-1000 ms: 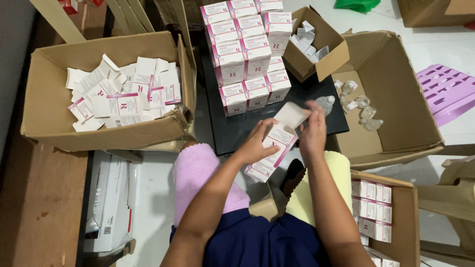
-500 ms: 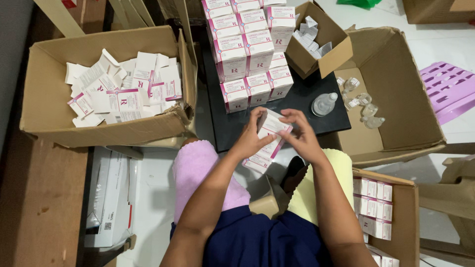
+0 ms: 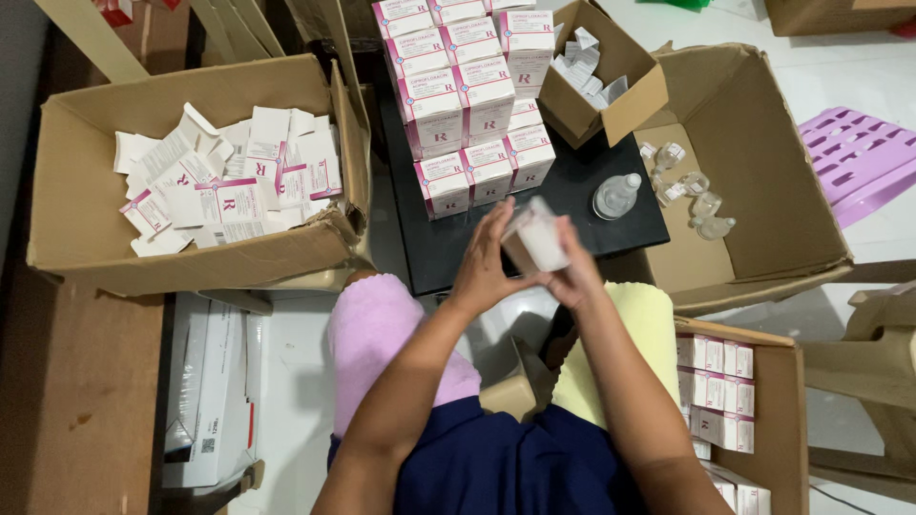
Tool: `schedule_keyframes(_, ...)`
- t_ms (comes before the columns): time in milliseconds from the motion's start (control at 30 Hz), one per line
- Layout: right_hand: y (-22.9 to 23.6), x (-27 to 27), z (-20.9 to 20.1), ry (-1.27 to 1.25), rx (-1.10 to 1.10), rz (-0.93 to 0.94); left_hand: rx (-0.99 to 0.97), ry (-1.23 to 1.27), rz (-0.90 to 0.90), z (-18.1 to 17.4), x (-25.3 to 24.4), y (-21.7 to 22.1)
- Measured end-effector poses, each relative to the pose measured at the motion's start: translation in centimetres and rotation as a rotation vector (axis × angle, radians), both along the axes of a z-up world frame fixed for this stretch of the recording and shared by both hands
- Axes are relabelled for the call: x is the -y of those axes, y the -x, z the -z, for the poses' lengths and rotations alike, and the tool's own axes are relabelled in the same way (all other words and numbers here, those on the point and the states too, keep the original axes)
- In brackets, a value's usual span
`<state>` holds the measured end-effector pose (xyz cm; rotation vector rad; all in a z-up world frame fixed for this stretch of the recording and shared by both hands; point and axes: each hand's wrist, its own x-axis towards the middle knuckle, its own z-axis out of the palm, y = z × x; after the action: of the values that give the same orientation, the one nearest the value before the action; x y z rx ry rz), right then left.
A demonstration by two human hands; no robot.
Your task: The person sits on the floor and repeatedly picks up small clear bottles and white paper inserts, places them into small white boxes with pink branding, closes the boxes, and stacks them on a black tray. The person handles items one at a time and maintains a growing stack of completed boxes.
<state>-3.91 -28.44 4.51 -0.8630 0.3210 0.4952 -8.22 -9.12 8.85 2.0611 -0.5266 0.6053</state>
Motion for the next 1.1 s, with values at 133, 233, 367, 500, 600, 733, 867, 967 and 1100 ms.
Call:
schedule_keyframes(133, -0.2, -1.5, 0.1, 0.276, -0.024, 0.021, -0.025, 0.047, -0.184, 0.9, 0.9, -0.5)
schedule_keyframes(233, -1.1, -0.1, -0.2, 0.43, 0.204, 0.193, -0.07, 0.057, -0.309, 2.0, 0.5, -1.0)
schedule_keyframes(367, -3.3, 2.5, -1.1, 0.422, 0.429, 0.262, -0.251, 0.054, -0.395, 2.6, -0.1, -1.8)
schedule_keyframes(500, -8.7, 4.6, -3.7, 0.477, 0.671, 0.326, -0.038, 0.009, -0.462, 2.0, 0.3, -1.4)
schedule_keyframes(600, -16.3, 6.2, -6.6, 0.929, 0.862, 0.421, 0.068, -0.003, -0.442, 1.5, 0.5, -0.7)
schedule_keyframes(733, -25.4, 6.8, -8.0, 1.929, 0.984, 0.13, 0.119, -0.017, -0.421, 0.9, 0.1, -0.8)
schedule_keyframes(867, -32.4, 6.3, -5.8, 2.324, 0.582, -0.425, 0.069, 0.014, -0.415, 1.0, -0.4, -1.4)
schedule_keyframes(967, -35.4, 6.2, -2.9, 2.349, 0.392, -0.543, 0.016, 0.047, -0.415, 1.3, -0.7, -1.8)
schedule_keyframes(1100, -37.0, 6.7, -0.2, 2.339, 0.302, -0.608, 0.011, 0.089, -0.403, 1.9, -1.2, -2.7)
